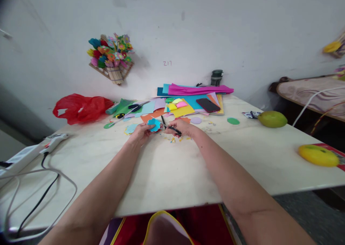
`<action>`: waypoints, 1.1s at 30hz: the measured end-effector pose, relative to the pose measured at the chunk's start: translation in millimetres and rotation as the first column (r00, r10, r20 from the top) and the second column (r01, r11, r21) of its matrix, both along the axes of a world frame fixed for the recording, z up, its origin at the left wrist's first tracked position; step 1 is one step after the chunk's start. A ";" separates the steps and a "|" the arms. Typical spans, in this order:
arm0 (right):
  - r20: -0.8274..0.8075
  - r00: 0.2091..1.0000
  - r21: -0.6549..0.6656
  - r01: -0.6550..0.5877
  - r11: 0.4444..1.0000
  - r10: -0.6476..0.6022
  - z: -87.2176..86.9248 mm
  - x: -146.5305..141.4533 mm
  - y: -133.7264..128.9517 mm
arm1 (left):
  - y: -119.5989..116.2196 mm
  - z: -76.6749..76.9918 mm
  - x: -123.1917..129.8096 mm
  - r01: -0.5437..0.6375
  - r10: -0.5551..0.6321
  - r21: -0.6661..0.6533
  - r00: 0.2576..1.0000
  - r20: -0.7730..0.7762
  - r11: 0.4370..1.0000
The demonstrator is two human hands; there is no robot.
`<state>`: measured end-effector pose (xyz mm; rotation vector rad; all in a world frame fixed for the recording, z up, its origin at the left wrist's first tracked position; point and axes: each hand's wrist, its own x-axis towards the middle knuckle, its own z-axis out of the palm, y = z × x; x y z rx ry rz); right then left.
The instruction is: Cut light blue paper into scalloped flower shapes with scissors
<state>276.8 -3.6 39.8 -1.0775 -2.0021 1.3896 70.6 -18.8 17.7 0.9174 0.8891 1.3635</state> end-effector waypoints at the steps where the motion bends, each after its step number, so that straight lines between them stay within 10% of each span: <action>1: -0.004 1.000 0.005 -0.010 1.000 0.010 -0.8 0.6 1.0 | 0.1 -0.1 -0.3 0.001 -0.001 0.001 1.000 -0.006 1.000; 33: -0.015 0.998 0.038 -0.060 0.997 0.061 -7.9 6.4 11.4 | 3.3 -5.1 -4.5 0.052 -0.052 0.029 0.999 -0.013 0.998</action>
